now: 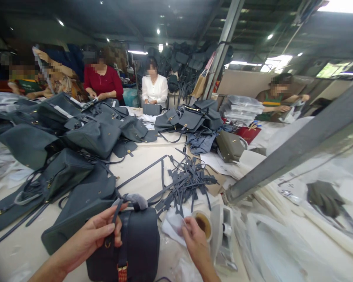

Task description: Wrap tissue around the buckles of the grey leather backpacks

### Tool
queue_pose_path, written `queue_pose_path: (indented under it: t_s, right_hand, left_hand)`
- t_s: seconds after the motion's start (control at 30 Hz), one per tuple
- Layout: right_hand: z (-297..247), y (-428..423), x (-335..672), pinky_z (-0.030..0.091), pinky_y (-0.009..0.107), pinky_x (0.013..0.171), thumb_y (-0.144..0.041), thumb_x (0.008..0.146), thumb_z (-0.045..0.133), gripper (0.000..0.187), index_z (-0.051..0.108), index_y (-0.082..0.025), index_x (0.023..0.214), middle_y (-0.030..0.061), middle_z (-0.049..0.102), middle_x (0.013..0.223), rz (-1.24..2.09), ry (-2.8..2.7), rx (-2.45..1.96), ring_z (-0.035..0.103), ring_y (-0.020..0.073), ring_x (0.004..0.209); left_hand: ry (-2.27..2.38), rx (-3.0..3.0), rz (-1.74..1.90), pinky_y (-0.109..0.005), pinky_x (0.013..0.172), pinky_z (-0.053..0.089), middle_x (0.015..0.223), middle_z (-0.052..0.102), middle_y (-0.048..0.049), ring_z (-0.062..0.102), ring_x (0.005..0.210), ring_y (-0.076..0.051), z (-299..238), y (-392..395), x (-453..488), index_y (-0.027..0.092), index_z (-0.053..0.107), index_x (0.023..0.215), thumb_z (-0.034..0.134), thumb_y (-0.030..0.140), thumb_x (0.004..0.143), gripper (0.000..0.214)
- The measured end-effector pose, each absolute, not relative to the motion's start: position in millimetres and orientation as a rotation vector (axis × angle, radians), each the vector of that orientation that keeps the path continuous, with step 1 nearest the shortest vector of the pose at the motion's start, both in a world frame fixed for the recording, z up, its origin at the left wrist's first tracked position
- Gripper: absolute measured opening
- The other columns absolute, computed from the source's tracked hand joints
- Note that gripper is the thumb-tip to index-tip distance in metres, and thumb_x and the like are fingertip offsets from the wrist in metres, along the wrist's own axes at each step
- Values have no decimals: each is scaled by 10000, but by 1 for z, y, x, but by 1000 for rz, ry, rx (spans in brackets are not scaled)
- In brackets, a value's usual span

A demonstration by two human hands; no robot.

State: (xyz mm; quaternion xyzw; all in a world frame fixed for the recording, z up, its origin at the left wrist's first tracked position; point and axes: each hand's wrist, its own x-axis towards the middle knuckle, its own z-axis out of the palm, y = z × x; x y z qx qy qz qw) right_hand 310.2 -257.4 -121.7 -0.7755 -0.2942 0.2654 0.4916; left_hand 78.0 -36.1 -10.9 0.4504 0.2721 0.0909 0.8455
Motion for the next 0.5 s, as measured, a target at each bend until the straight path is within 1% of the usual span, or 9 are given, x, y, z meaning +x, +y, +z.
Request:
queue_pose_path:
  t_s: [0.03, 0.07, 0.13, 0.2, 0.27, 0.33, 0.43, 0.5]
  right_hand:
    - [-103, -261, 308, 431, 272, 610, -474, 804, 569, 268, 597, -210, 842, 14, 628, 728, 756, -737, -1800, 569, 178, 657]
    - [-84, -264, 305, 404, 257, 572, -472, 779, 613, 270, 618, -207, 830, 10, 622, 718, 967, -733, -1664, 545, 161, 625]
    - [-47, -261, 295, 308, 234, 490, -449, 718, 688, 262, 655, -195, 773, -20, 562, 613, 1341, -741, -1451, 443, 113, 517]
    - [-19, -244, 281, 236, 229, 476, -343, 706, 699, 167, 692, -186, 765, -47, 495, 561, 1549, -859, -1425, 352, 85, 493]
    - [-4, -215, 264, 227, 228, 488, -239, 719, 646, 79, 702, -186, 739, -52, 478, 560, 1500, -1035, -1529, 351, 89, 522]
    - [-2, -183, 248, 222, 229, 484, -201, 716, 618, 81, 688, -185, 679, -55, 468, 543, 1329, -1139, -1623, 362, 94, 528]
    - [-11, -147, 234, 204, 231, 468, -212, 714, 630, 85, 684, -181, 657, -64, 436, 513, 1261, -1179, -1615, 332, 89, 496]
    - [-16, -136, 230, 218, 227, 478, -251, 727, 644, 93, 694, -184, 688, -64, 450, 528, 1291, -1186, -1553, 333, 86, 498]
  left_hand:
    - [571, 951, 190, -310, 686, 490, 748, 636, 1, 651, 667, -168, -11, -36, 77, 204, 553, 1206, 722, 289, 773, 472]
    - [572, 939, 186, -305, 655, 493, 726, 647, -3, 656, 641, -171, -10, -37, 77, 196, 553, 1156, 718, 303, 774, 430]
    - [598, 903, 179, -293, 577, 493, 659, 660, -12, 654, 565, -177, -9, -38, 77, 186, 546, 974, 721, 342, 758, 319]
    - [637, 879, 190, -283, 519, 487, 604, 661, -19, 649, 512, -184, -8, -40, 76, 192, 494, 825, 735, 374, 728, 317]
    - [670, 870, 195, -274, 499, 477, 577, 657, -17, 644, 497, -184, -5, -42, 74, 195, 475, 766, 752, 396, 693, 350]
    - [683, 887, 186, -266, 503, 457, 582, 654, -23, 623, 501, -171, -1, -45, 71, 184, 502, 740, 755, 420, 668, 353]
    - [742, 1036, 238, -245, 512, 381, 562, 592, 3, 511, 496, -120, 7, -50, 66, 161, 569, 664, 749, 394, 633, 296]
    - [798, 1179, 345, -255, 564, 362, 603, 567, 5, 477, 555, -122, 12, -53, 63, 157, 593, 583, 733, 339, 612, 231]
